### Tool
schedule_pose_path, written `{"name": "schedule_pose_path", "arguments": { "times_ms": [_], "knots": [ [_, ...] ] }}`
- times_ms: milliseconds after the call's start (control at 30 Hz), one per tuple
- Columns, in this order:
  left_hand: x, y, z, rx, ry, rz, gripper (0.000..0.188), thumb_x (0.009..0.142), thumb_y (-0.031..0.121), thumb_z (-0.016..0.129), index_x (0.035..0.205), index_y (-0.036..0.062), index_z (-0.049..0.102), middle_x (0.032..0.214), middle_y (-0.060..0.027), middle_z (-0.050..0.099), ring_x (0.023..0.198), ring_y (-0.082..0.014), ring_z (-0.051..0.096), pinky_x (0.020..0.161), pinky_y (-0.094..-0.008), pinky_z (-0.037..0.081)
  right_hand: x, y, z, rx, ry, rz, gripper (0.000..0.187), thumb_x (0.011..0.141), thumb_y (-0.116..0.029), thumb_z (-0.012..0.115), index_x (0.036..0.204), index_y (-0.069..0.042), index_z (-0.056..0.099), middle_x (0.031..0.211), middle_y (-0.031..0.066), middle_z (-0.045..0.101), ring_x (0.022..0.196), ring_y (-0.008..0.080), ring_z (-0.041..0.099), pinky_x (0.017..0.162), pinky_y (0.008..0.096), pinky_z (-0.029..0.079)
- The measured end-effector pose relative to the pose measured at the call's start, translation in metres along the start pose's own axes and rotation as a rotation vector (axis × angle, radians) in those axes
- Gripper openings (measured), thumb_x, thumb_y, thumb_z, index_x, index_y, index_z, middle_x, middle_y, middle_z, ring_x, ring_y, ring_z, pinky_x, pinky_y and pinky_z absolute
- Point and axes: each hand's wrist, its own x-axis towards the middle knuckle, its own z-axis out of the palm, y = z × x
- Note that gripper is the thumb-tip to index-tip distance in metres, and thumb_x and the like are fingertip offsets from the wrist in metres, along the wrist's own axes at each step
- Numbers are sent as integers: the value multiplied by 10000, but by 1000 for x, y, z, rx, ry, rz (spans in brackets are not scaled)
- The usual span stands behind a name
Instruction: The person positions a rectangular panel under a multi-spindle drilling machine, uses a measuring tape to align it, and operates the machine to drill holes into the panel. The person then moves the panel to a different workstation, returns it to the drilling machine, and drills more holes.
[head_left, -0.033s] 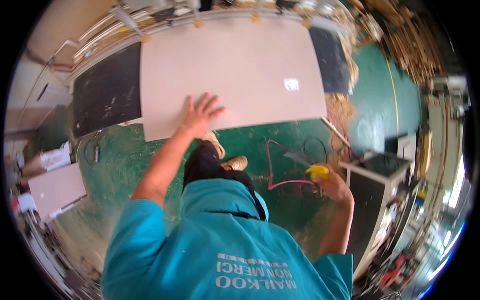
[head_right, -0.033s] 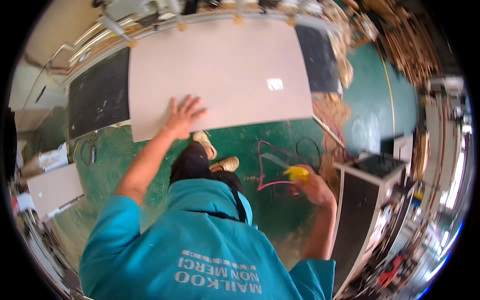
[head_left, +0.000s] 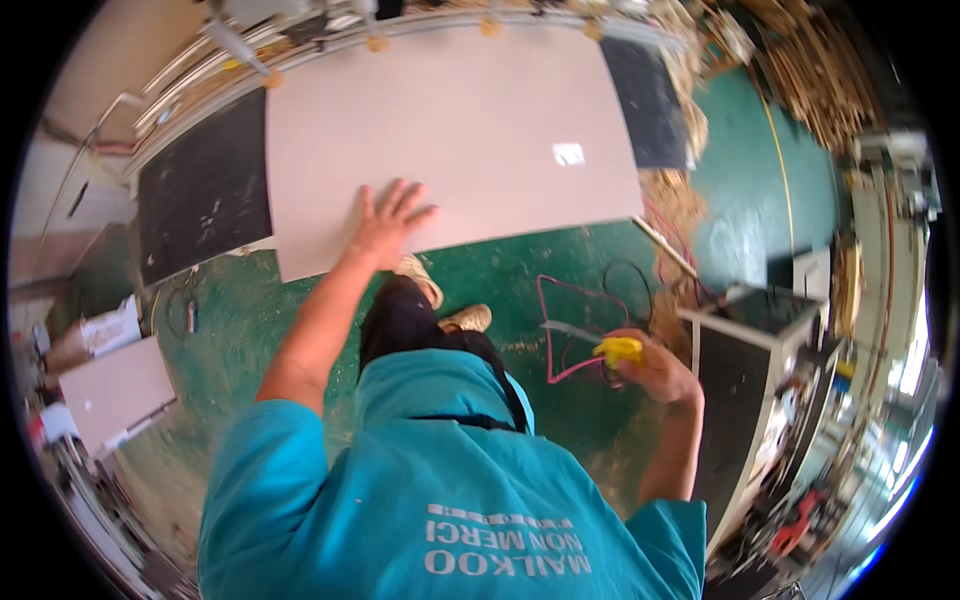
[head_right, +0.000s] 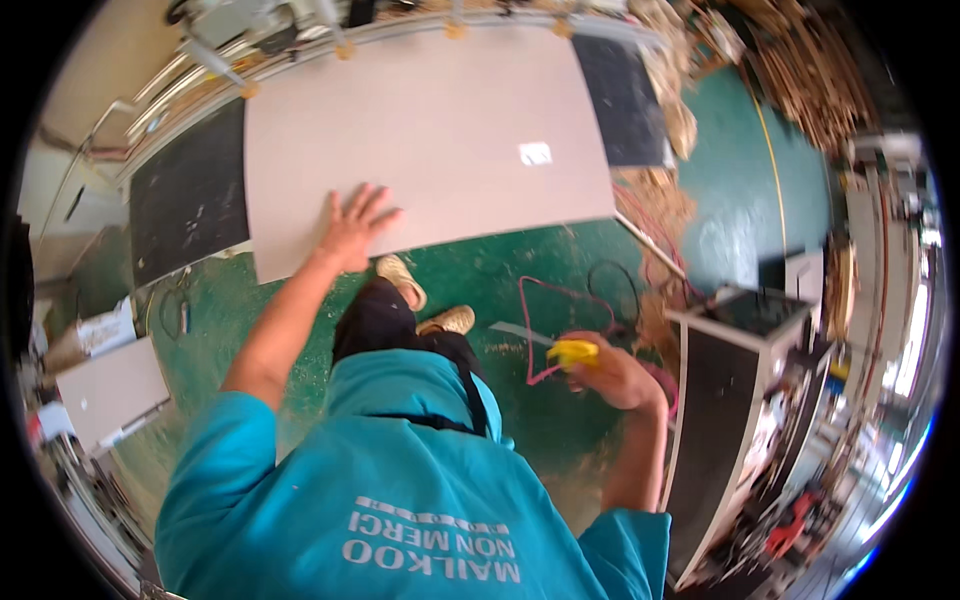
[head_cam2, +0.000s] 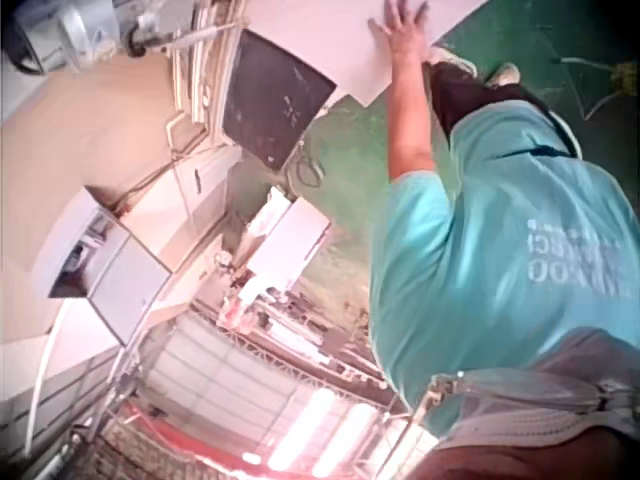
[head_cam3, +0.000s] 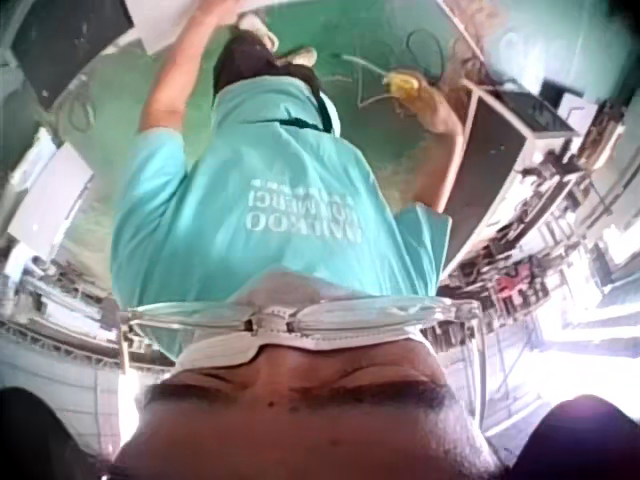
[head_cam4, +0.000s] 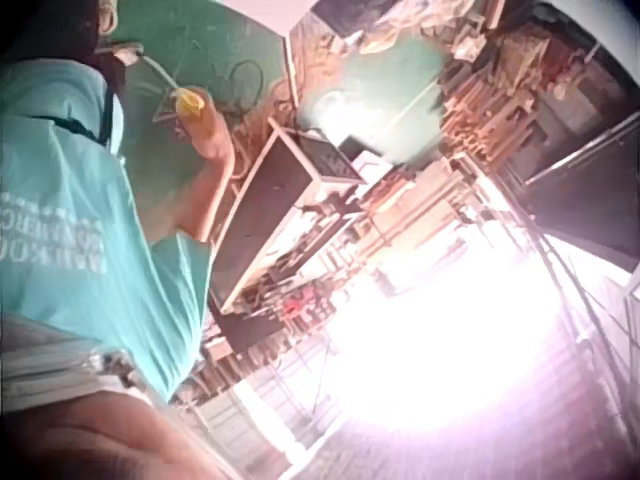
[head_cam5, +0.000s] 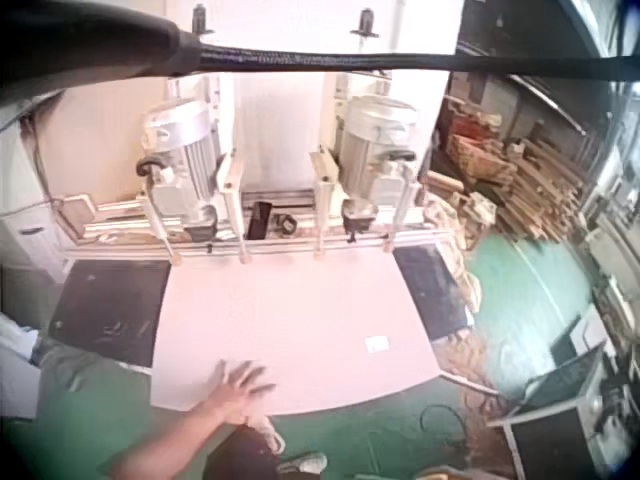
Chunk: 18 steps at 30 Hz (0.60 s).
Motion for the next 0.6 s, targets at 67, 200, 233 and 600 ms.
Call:
{"name": "schedule_pose_path", "arguments": {
  "times_ms": [67, 200, 233, 600],
  "knots": [
    [3, 10, -16, 53, -104, -47, 1071, 680, 158, 751, 1548, 383, 165, 1649, -3, -36, 1512, -292, -48, 1103, -755, 56, -19, 11, -3, -38, 8, -25, 358, 970, -116, 539, 1314, -35, 483, 906, 60, 621, 723, 113, 582, 681, 268, 478],
    [12, 21, -41, 112, -213, -86, 1223, 612, 284, 851, 1550, 413, 77, 1643, 9, -86, 1507, -309, -66, 1073, -782, 136, -30, 34, 6, 80, 525, -37, 358, 979, -115, 526, 1324, -39, 472, 944, 38, 643, 778, 108, 606, 634, 248, 468],
    [12, 23, -37, 101, -221, -83, 1254, 589, 311, 867, 1549, 413, 68, 1642, 8, -90, 1506, -314, -68, 1064, -788, 149, -36, 40, 13, 272, 603, -57, 347, 986, -121, 514, 1322, -43, 474, 951, 30, 646, 785, 100, 602, 603, 231, 456],
    [53, 97, -15, -64, -3, -134, 1110, 696, 336, 819, 1560, 324, 122, 1640, -91, -65, 1499, -373, -31, 1035, -816, 128, -28, 95, 42, -335, 880, 108, 310, 969, -240, 545, 1241, -103, 486, 766, 105, 660, 703, 247, 669, 624, 384, 503]
  ]
}}
